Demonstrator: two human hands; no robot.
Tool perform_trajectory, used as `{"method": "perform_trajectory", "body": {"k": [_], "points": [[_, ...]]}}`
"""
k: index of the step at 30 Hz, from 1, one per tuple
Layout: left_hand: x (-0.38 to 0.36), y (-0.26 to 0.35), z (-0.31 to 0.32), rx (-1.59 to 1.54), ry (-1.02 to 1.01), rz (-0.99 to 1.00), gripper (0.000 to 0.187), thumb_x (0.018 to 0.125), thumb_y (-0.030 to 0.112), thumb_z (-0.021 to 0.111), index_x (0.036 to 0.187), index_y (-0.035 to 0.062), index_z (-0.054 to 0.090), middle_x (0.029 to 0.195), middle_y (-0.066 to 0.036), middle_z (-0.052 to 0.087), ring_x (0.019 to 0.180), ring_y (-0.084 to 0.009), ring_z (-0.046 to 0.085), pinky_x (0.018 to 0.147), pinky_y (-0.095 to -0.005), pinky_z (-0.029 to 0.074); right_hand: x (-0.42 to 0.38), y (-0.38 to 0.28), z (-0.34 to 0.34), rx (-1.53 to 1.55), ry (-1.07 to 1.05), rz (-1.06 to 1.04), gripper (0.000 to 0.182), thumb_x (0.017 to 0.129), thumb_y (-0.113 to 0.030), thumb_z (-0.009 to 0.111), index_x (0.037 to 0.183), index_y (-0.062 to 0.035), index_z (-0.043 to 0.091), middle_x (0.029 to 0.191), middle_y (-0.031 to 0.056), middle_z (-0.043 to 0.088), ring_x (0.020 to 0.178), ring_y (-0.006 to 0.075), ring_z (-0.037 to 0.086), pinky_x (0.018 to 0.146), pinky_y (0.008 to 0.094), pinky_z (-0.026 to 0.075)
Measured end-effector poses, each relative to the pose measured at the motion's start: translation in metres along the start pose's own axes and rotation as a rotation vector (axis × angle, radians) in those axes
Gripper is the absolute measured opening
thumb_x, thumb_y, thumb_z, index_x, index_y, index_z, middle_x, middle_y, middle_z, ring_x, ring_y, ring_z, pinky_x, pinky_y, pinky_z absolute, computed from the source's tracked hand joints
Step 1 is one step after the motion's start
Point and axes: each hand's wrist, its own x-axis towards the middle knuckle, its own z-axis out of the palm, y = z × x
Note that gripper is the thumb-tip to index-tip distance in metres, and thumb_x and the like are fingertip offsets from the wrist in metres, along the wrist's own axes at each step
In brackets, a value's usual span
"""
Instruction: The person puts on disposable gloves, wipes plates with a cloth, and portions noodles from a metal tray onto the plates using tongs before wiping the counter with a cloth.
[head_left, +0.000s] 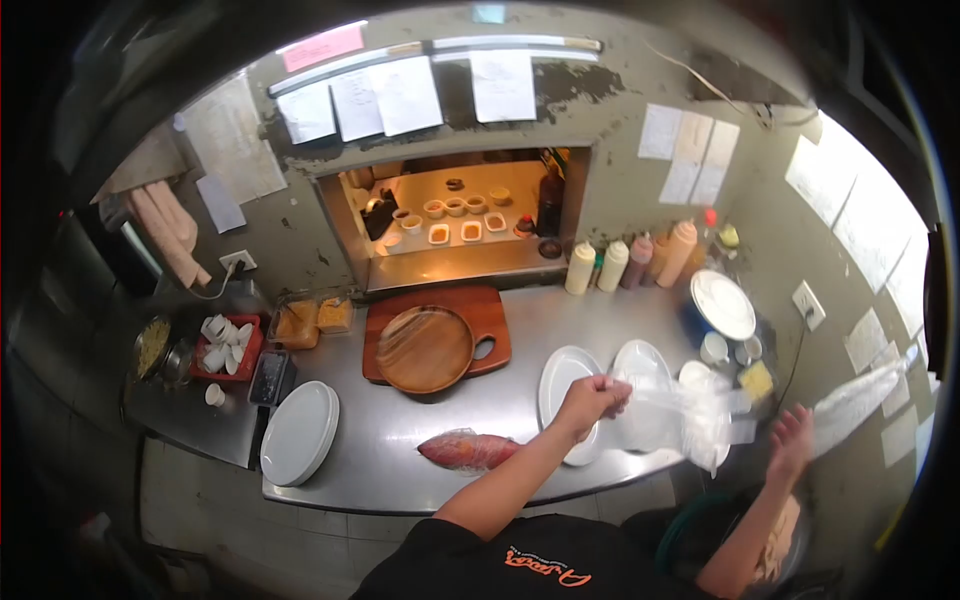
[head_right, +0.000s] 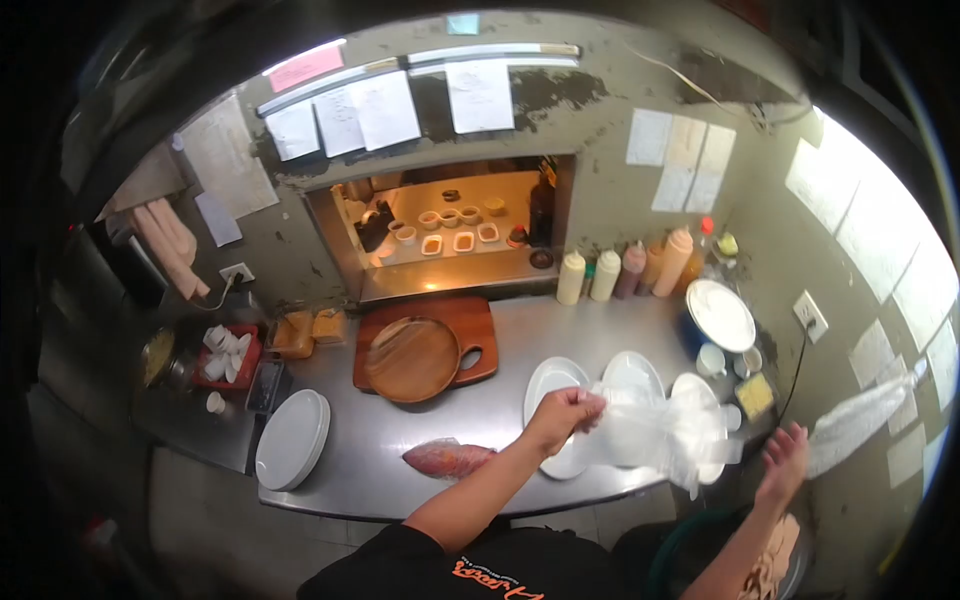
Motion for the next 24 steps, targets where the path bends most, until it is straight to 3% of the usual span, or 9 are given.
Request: {"method": "perform_trajectory", "body": {"k": [3, 5, 7, 9, 11, 13, 16, 19, 24], "points": [[-0.002, -0.007, 0.017, 0.166, 0.002, 0.056, 0.019, 0.087, 0.019, 0.073, 0.082, 0.0032, 0.064, 0.073, -0.004, 0.064, 0.063, -0.0107, 0.058, 0.057, -0.0246, 0.048, -0.047, -0.03, 0.026, -0.2, -0.306, -0.216, 0.036, 0.095, -0.038, 0.059, 0.103, -0.0039, 0.065, 0.088, 0.0037, 0.065, 0.07, 0.0121, 0.054, 0.06, 0.0243, 0.041], [-0.009, -0.004, 0.047, 0.115, -0.086, 0.039, 0.018, 0.087, 0.018, 0.073, 0.084, 0.0011, 0.066, 0.075, -0.004, 0.066, 0.064, -0.0104, 0.06, 0.059, -0.0246, 0.049, -0.104, -0.053, 0.076, -0.591, -0.689, -0.194, 0.025, 0.087, -0.026, 0.07, 0.09, -0.001, 0.067, 0.079, 0.0025, 0.065, 0.064, 0.0102, 0.054, 0.058, 0.0242, 0.042], [-0.008, -0.015, 0.068, 0.011, -0.186, 0.077, 0.019, 0.086, 0.017, 0.074, 0.082, 0.0014, 0.064, 0.074, -0.002, 0.064, 0.065, -0.0083, 0.058, 0.06, -0.0239, 0.049, -0.14, -0.04, 0.106, -0.687, -0.757, -0.351, 0.023, 0.077, -0.018, 0.079, 0.083, 0.0005, 0.066, 0.076, 0.0034, 0.065, 0.063, 0.0097, 0.054, 0.058, 0.0256, 0.044], [-0.004, -0.026, 0.075, 0.164, -0.21, 0.179, 0.023, 0.084, 0.018, 0.076, 0.077, 0.003, 0.061, 0.072, 0.001, 0.061, 0.065, -0.0058, 0.055, 0.058, -0.0222, 0.045, -0.14, -0.012, 0.11, -0.618, -0.819, -0.259, 0.025, 0.071, -0.011, 0.083, 0.085, 0.0006, 0.065, 0.076, 0.0039, 0.065, 0.062, 0.0091, 0.055, 0.058, 0.0256, 0.046], [-0.008, -0.02, 0.081, 0.289, -0.171, 0.17, 0.028, 0.081, 0.021, 0.08, 0.074, 0.0064, 0.057, 0.067, 0.003, 0.056, 0.061, -0.0044, 0.05, 0.053, -0.0199, 0.038, -0.139, 0.003, 0.105, -0.419, -0.839, -0.136, 0.023, 0.073, -0.007, 0.082, 0.086, 0.0014, 0.064, 0.075, 0.0053, 0.066, 0.065, 0.0085, 0.057, 0.059, 0.0239, 0.046], [-0.008, -0.014, 0.083, 0.393, -0.169, 0.077, 0.028, 0.082, 0.022, 0.079, 0.076, 0.0067, 0.057, 0.069, 0.002, 0.057, 0.063, -0.0051, 0.051, 0.056, -0.0193, 0.04, -0.143, 0.002, 0.106, -0.352, -0.8, -0.125, 0.018, 0.078, -0.005, 0.077, 0.085, 0.0028, 0.063, 0.071, 0.0052, 0.065, 0.065, 0.0086, 0.06, 0.059, 0.0219, 0.047], [-0.006, -0.02, 0.081, 0.159, -0.271, -0.025, 0.025, 0.084, 0.022, 0.077, 0.078, 0.0068, 0.058, 0.073, 0.001, 0.06, 0.065, -0.0065, 0.054, 0.06, -0.0198, 0.043, -0.133, 0.01, 0.095, -0.389, -0.746, -0.065, 0.013, 0.081, -0.003, 0.073, 0.084, 0.0038, 0.063, 0.069, 0.0048, 0.064, 0.063, 0.0095, 0.061, 0.059, 0.0222, 0.048], [-0.001, -0.028, 0.071, 0.131, -0.327, -0.112, 0.018, 0.087, 0.018, 0.073, 0.084, 0.0069, 0.06, 0.08, -0.001, 0.063, 0.07, -0.0084, 0.058, 0.066, -0.0214, 0.048, -0.124, 0.014, 0.087, -0.387, -0.738, -0.018, 0.009, 0.083, -0.002, 0.07, 0.084, 0.0048, 0.063, 0.069, 0.0048, 0.064, 0.061, 0.0098, 0.06, 0.058, 0.0229, 0.048], [-0.002, -0.04, 0.075, -0.193, -0.292, -0.31, 0.012, 0.09, 0.013, 0.069, 0.093, 0.0069, 0.06, 0.089, -0.002, 0.065, 0.076, -0.009, 0.062, 0.068, -0.0214, 0.05, -0.114, 0.025, 0.076, -0.386, -0.637, -0.075, 0.008, 0.083, -0.001, 0.068, 0.085, 0.0055, 0.064, 0.068, 0.0046, 0.064, 0.06, 0.0097, 0.059, 0.057, 0.0231, 0.048]]}}
